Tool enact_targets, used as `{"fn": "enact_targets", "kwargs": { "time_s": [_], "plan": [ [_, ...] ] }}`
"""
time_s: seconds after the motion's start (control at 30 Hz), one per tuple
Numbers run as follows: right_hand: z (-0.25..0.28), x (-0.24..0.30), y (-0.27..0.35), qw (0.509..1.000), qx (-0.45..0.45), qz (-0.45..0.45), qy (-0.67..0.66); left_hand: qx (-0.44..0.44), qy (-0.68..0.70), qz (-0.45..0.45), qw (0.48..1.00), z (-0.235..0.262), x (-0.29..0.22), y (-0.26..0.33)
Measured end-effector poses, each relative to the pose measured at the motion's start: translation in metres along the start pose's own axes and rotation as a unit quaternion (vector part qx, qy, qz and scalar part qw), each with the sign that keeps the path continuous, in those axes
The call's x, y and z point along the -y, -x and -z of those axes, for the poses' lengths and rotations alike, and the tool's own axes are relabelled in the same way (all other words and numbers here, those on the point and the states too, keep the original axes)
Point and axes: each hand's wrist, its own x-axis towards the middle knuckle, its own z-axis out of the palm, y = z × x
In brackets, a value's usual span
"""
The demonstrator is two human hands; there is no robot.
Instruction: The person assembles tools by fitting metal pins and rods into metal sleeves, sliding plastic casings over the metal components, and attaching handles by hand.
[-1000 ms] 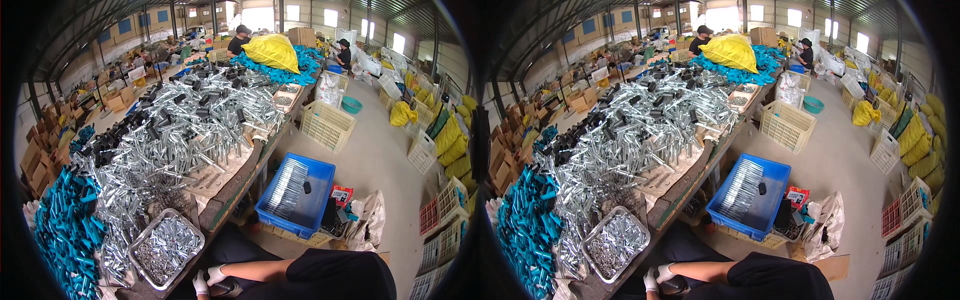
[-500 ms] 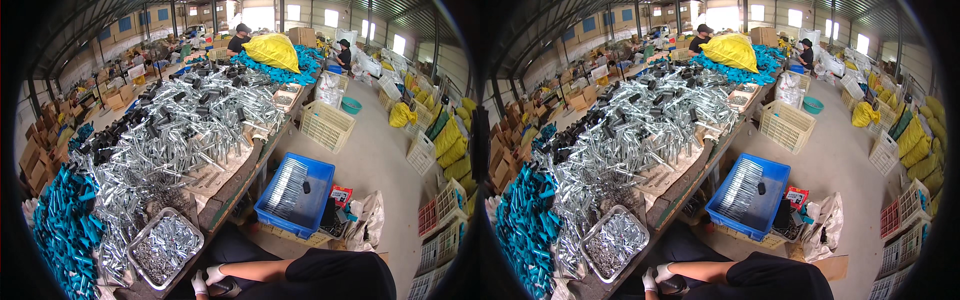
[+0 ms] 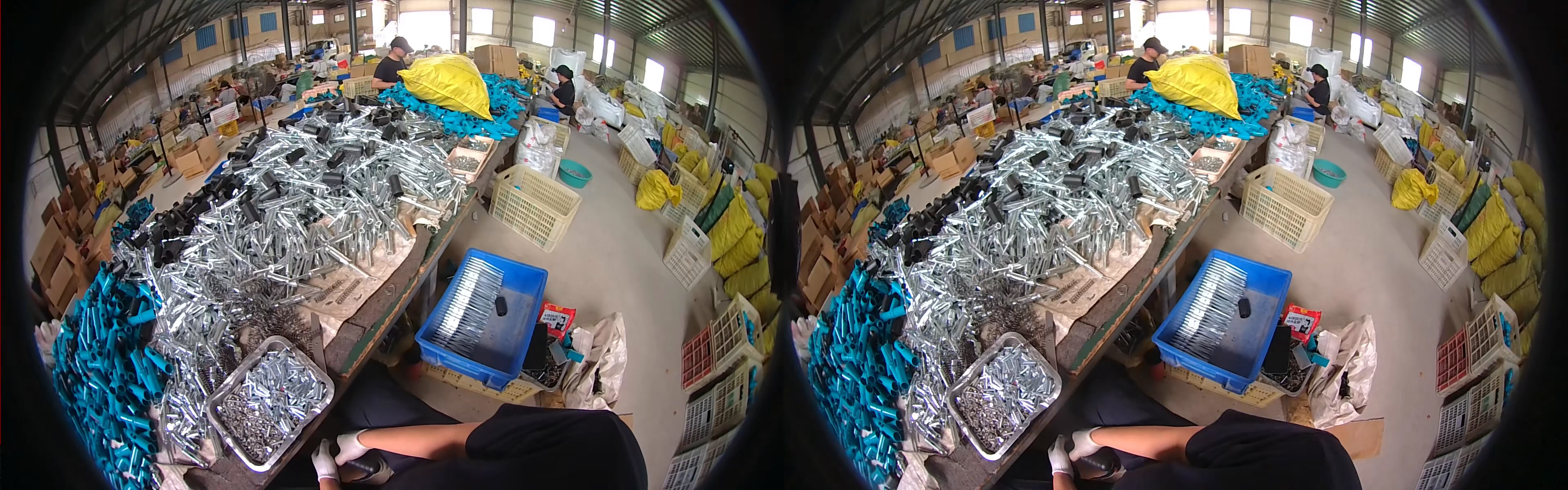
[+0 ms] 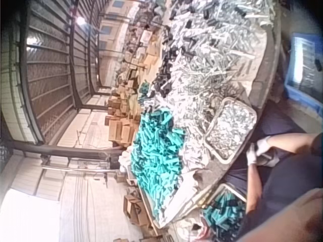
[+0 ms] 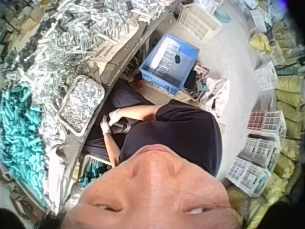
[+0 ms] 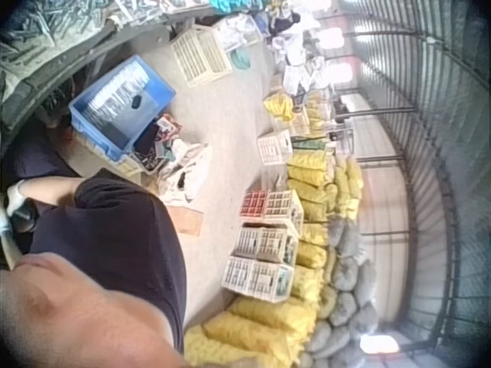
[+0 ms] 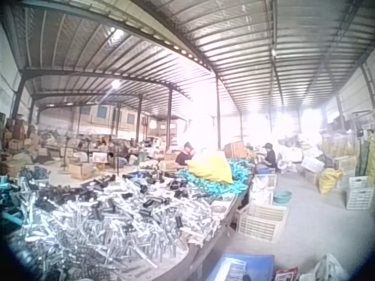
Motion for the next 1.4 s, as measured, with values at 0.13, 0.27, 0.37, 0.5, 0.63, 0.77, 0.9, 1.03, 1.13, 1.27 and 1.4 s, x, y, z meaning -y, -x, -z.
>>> {"fn": "enact_targets", "kwargs": {
  "time_s": [0.13,0.27,0.37,0.5,0.63,0.77,0.9,1.03,1.13,1.27,1.4],
  "plan": [
    [0.001,0.001,0.001,1.0,-0.001,-0.006,-0.001,0.014,-0.015,-0.009,1.0,0.0,-0.005,0.002],
    [0.004,0.003,0.007,1.0,-0.007,0.001,-0.005,0.006,0.006,-0.008,1.0,-0.003,-0.006,0.004],
    [0.006,0.007,0.011,1.0,0.0,0.005,-0.007,0.001,-0.005,-0.007,1.0,-0.002,-0.009,0.007],
    [0.005,0.005,0.009,1.0,-0.005,0.001,-0.008,0.006,-0.009,-0.005,1.0,0.0,-0.004,0.002],
    [0.004,0.007,0.009,1.0,-0.006,0.002,-0.009,0.009,-0.005,-0.014,1.0,0.006,0.01,-0.008],
    [0.005,0.005,0.009,1.0,-0.008,0.005,-0.012,0.011,-0.012,-0.012,1.0,0.004,0.008,-0.007],
    [0.007,0.009,0.013,1.0,-0.001,0.005,-0.014,0.009,-0.015,-0.01,1.0,0.003,0.008,-0.006],
    [0.009,0.011,0.016,1.0,0.005,0.015,-0.015,0.004,-0.008,-0.013,1.0,0.004,0.008,-0.006],
    [0.009,0.011,0.014,1.0,0.009,0.006,-0.017,-0.003,-0.016,-0.02,1.0,0.003,0.007,-0.005],
    [0.008,0.007,0.012,1.0,-0.001,-0.002,-0.016,0.001,-0.014,-0.02,1.0,-0.004,-0.005,0.003],
    [0.006,0.007,0.01,1.0,0.007,-0.001,-0.016,-0.004,-0.02,-0.011,1.0,-0.003,-0.01,0.008]
  ]
}}
